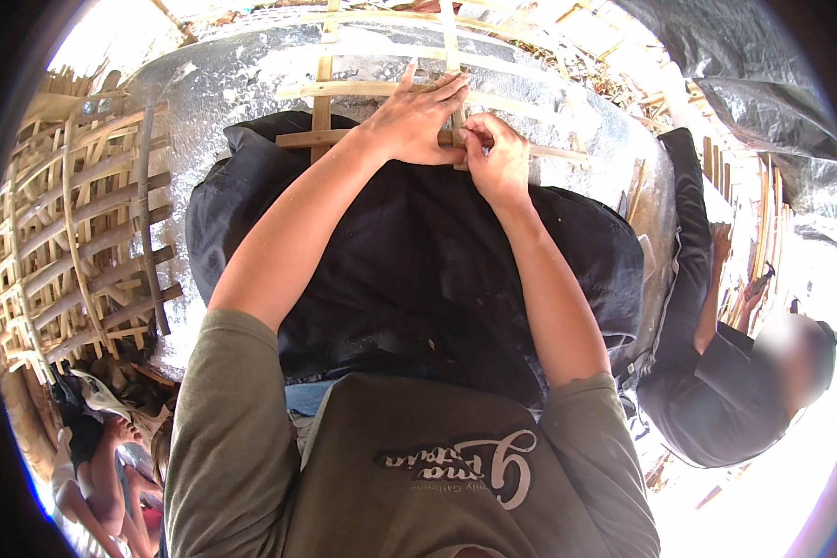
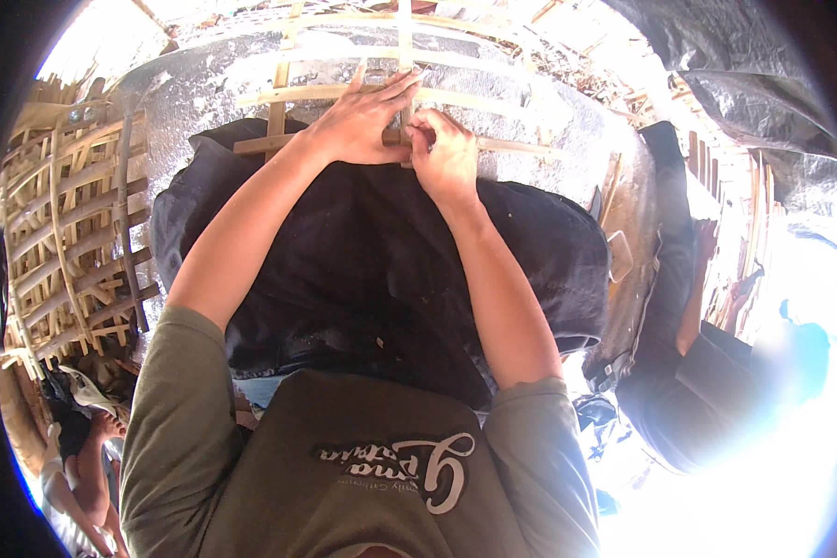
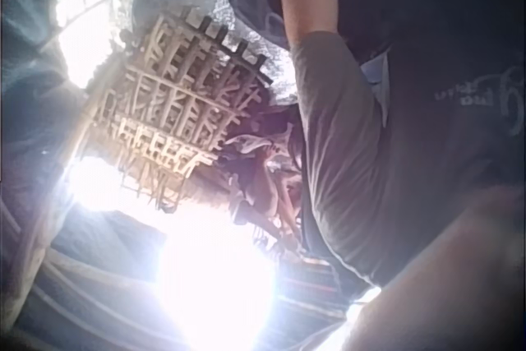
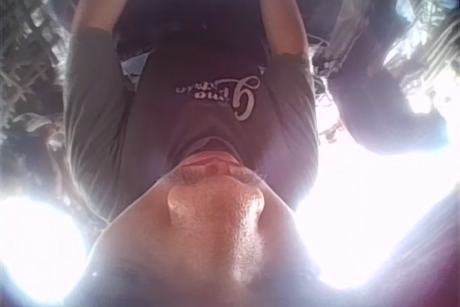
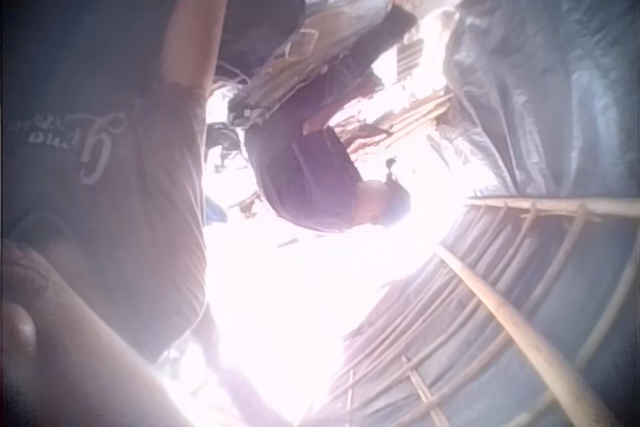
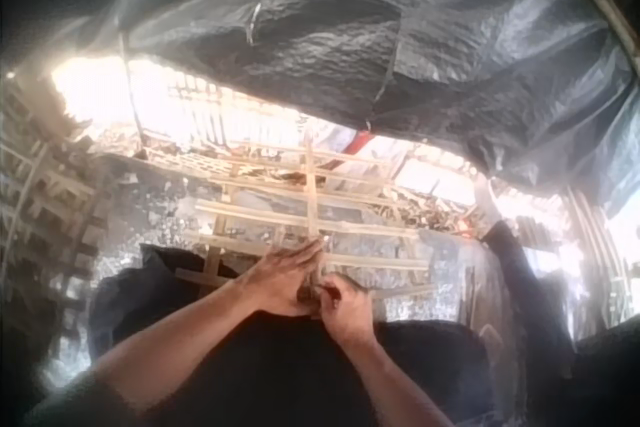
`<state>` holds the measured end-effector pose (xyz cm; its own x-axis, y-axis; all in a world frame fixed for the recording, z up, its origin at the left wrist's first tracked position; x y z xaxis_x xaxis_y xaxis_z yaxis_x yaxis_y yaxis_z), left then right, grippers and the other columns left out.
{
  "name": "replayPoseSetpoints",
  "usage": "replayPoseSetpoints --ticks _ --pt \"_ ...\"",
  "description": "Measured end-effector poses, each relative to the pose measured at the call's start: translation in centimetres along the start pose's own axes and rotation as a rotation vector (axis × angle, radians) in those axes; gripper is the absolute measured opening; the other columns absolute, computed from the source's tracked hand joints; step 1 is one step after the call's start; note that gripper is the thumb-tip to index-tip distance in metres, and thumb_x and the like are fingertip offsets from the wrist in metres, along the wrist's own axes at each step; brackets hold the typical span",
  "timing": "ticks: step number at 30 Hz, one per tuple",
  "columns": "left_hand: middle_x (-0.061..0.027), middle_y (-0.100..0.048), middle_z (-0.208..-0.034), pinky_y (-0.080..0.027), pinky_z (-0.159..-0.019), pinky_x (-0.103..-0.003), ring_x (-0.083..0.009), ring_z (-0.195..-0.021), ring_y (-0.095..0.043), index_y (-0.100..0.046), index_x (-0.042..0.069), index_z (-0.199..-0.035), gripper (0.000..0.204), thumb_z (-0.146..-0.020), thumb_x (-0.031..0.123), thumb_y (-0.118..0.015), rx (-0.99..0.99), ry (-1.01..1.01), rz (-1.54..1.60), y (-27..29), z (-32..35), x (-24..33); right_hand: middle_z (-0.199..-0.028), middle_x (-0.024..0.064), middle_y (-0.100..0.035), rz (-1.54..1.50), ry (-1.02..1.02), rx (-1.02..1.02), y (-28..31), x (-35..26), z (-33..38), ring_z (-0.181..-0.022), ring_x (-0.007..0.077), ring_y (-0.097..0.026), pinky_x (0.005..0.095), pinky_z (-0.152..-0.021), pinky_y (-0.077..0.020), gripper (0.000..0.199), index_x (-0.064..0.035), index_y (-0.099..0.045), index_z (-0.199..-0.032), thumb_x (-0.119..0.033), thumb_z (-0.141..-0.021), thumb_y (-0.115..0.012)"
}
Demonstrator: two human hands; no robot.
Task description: The person places thin wooden slats onto a curved roof frame and secures them with a hammer and nails. They repeatedly position the slats, align them, and hammer nails to fasten them to the underlying structure.
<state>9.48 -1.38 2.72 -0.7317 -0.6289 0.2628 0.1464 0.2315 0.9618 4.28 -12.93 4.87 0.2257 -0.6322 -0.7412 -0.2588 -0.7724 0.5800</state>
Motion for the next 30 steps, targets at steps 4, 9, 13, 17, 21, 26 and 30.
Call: replayPoseSetpoints --ticks 4,9,13,17,21,26,30 --pt "-0.0131 -0.033 -0.164 -0.015 -0.123 -0.064 -0.0240 -0.151 -0.032 -0.035 0.001 -0.155 0.105 -0.078 0.063 -0.072 0.040 -0.037 0.031 -0.20 -0.01 -0.05 -0.081 0.0108 -0.073 0.006 0.000 -0.003 0.07 0.17 0.13 -0.071 0.0213 -0.074 0.0326 -0.068 -0.0568 0.005 -0.0026 -0.068 -0.090 -0.001 -0.086 -0.070" --pt "-0.0152 -0.036 -0.162 -0.015 -0.123 -0.063 -0.0246 -0.151 -0.034 -0.038 0.001 -0.153 0.102 -0.080 0.064 -0.070 0.092 -0.073 0.033 -0.08 0.02 -0.03 -0.082 0.0101 -0.074 0.033 0.005 -0.022 0.17 -0.22 0.14 -0.071 0.0172 -0.074 0.0301 -0.067 -0.0569 0.006 -0.0011 -0.069 -0.092 0.001 -0.087 -0.070" --pt "-0.0149 -0.036 -0.162 -0.016 -0.123 -0.063 -0.0246 -0.150 -0.034 -0.039 0.001 -0.153 0.102 -0.079 0.064 -0.071 0.080 -0.068 0.058 -0.27 -0.08 -0.12 -0.081 0.0096 -0.074 0.010 0.008 -0.015 0.17 0.10 0.19 -0.067 0.0155 -0.073 0.0291 -0.064 -0.0562 0.006 -0.0005 -0.069 -0.092 0.003 -0.087 -0.070" --pt "-0.0146 -0.037 -0.162 -0.015 -0.123 -0.062 -0.0244 -0.150 -0.034 -0.039 0.000 -0.153 0.103 -0.078 0.063 -0.072 0.084 -0.069 0.055 -0.02 0.03 0.02 -0.078 0.0097 -0.073 0.003 0.036 -0.016 -0.01 0.31 0.21 -0.062 0.0147 -0.071 0.0285 -0.060 -0.0556 0.004 0.0004 -0.068 -0.089 0.004 -0.088 -0.070" --pt "-0.0143 -0.037 -0.162 -0.015 -0.124 -0.061 -0.0247 -0.151 -0.034 -0.039 0.002 -0.153 0.103 -0.077 0.062 -0.074 0.077 -0.066 0.068 -0.04 -0.07 -0.06 -0.076 0.0103 -0.072 0.008 0.050 -0.004 0.05 0.44 0.21 -0.061 0.0153 -0.071 0.0289 -0.059 -0.0556 0.004 0.0011 -0.067 -0.086 0.003 -0.088 -0.070" --pt "-0.0147 -0.036 -0.162 -0.014 -0.125 -0.060 -0.0258 -0.150 -0.035 -0.041 0.011 -0.154 0.102 -0.074 0.063 -0.076 0.093 -0.054 0.135 0.01 -0.12 -0.41 -0.075 0.0106 -0.071 0.008 0.065 -0.014 0.02 0.18 0.27 -0.060 0.0165 -0.071 0.0289 -0.058 -0.0555 0.005 0.0008 -0.067 -0.085 0.003 -0.088 -0.071" --pt "-0.0143 -0.036 -0.162 -0.013 -0.125 -0.059 -0.0262 -0.150 -0.035 -0.041 0.014 -0.154 0.102 -0.072 0.061 -0.079 0.095 -0.035 0.190 0.05 -0.15 -0.60 -0.073 0.0108 -0.071 0.001 0.055 -0.007 0.09 0.27 0.23 -0.059 0.0168 -0.071 0.0292 -0.058 -0.0553 0.006 0.0008 -0.067 -0.084 0.002 -0.088 -0.071"
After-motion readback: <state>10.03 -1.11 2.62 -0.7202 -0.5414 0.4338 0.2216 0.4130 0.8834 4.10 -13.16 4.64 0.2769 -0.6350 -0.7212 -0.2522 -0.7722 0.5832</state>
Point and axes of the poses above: each hand's wrist, its own z-axis away from the middle knuckle, its own y-axis out of the back of the hand, x = y × z, the point moved 8 cm from there along -z, towards the middle knuckle
